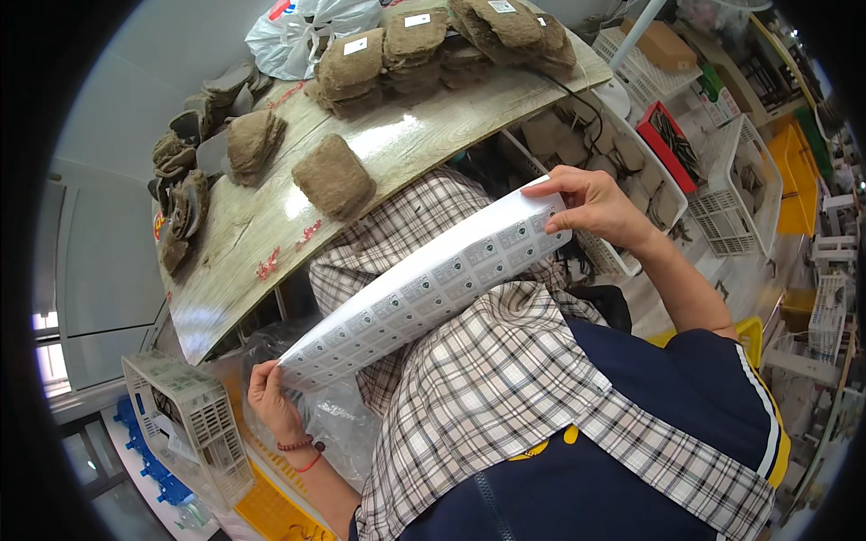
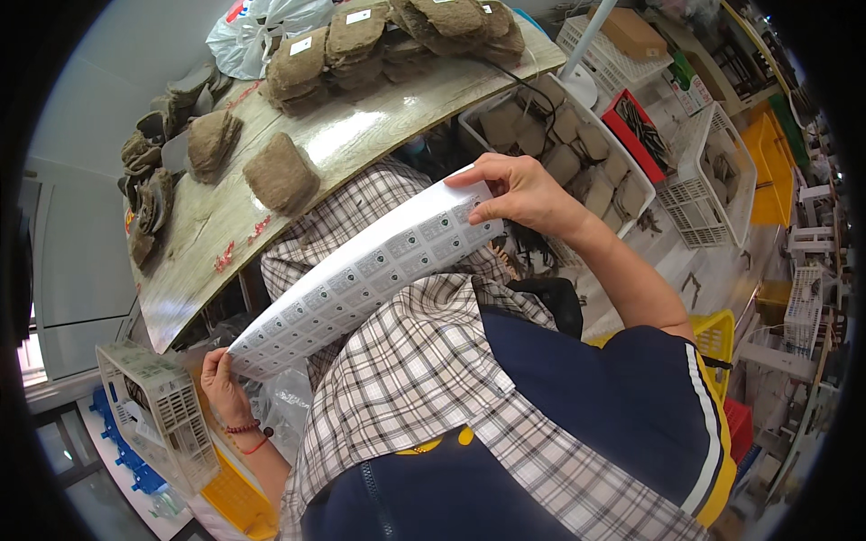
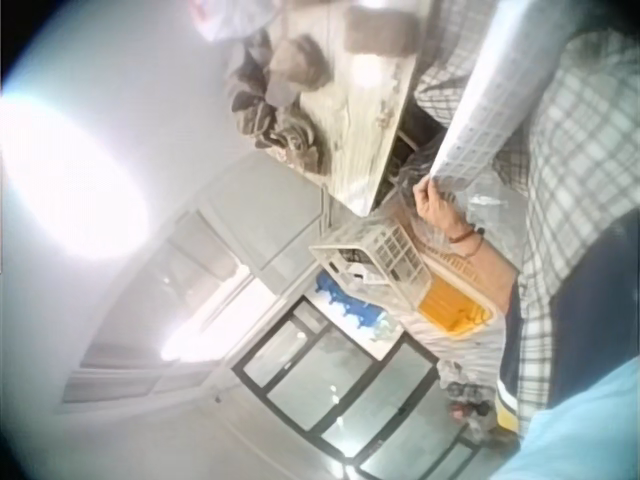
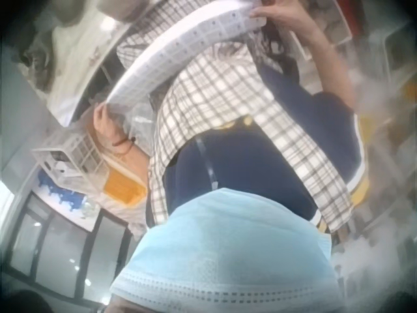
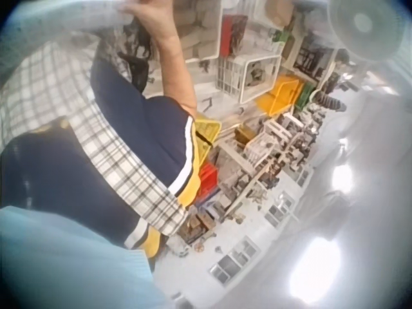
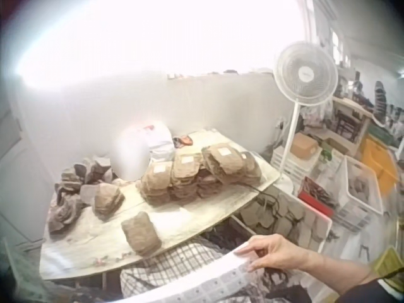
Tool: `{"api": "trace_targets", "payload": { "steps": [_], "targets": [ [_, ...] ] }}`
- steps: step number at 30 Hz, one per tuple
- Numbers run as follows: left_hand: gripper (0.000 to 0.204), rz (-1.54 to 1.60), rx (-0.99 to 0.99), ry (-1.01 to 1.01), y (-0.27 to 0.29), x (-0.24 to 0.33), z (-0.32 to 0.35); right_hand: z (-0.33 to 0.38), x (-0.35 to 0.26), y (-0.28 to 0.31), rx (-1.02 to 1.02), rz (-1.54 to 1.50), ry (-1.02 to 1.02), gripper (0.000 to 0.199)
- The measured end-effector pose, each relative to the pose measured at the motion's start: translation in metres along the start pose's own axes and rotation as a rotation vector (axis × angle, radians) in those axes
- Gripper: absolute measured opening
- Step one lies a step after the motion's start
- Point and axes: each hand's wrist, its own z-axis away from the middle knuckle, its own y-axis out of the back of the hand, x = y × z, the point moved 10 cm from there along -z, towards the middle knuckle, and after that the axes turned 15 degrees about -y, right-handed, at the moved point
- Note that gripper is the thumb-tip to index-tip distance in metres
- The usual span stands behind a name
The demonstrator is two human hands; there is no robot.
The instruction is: The person applies adhesive labels from a sheet onto brown fuzzy slippers on a table. They peel each label, place it on a slipper, and smooth it down, repeating the process for multiple items.
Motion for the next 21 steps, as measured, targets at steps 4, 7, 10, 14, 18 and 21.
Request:
{"api": "trace_targets", "payload": {
  "steps": [4, 7, 10, 14, 18, 21],
  "targets": [
    [0.006, -0.021, -0.020, -0.003, -0.002, 0.001, 0.001, 0.000, 0.005, 0.005, 0.077, 0.045, 0.019, 0.042],
    [0.006, -0.046, -0.039, -0.011, 0.002, 0.002, 0.002, -0.002, 0.009, 0.006, 0.110, 0.008, 0.019, 0.039],
    [0.007, -0.058, -0.048, -0.013, -0.002, 0.006, 0.002, -0.003, 0.012, 0.008, 0.155, 0.013, -0.003, 0.037],
    [0.006, -0.063, -0.058, 0.040, -0.004, 0.007, 0.004, -0.007, 0.018, 0.011, 0.206, 0.105, -0.060, 0.031],
    [0.005, -0.097, -0.080, 0.081, -0.009, 0.009, 0.005, -0.007, 0.017, 0.012, 0.250, 0.180, -0.102, 0.027],
    [0.005, -0.149, -0.096, 0.112, -0.010, 0.003, 0.005, -0.013, 0.023, 0.014, 0.238, 0.196, -0.149, 0.024]
  ]
}}
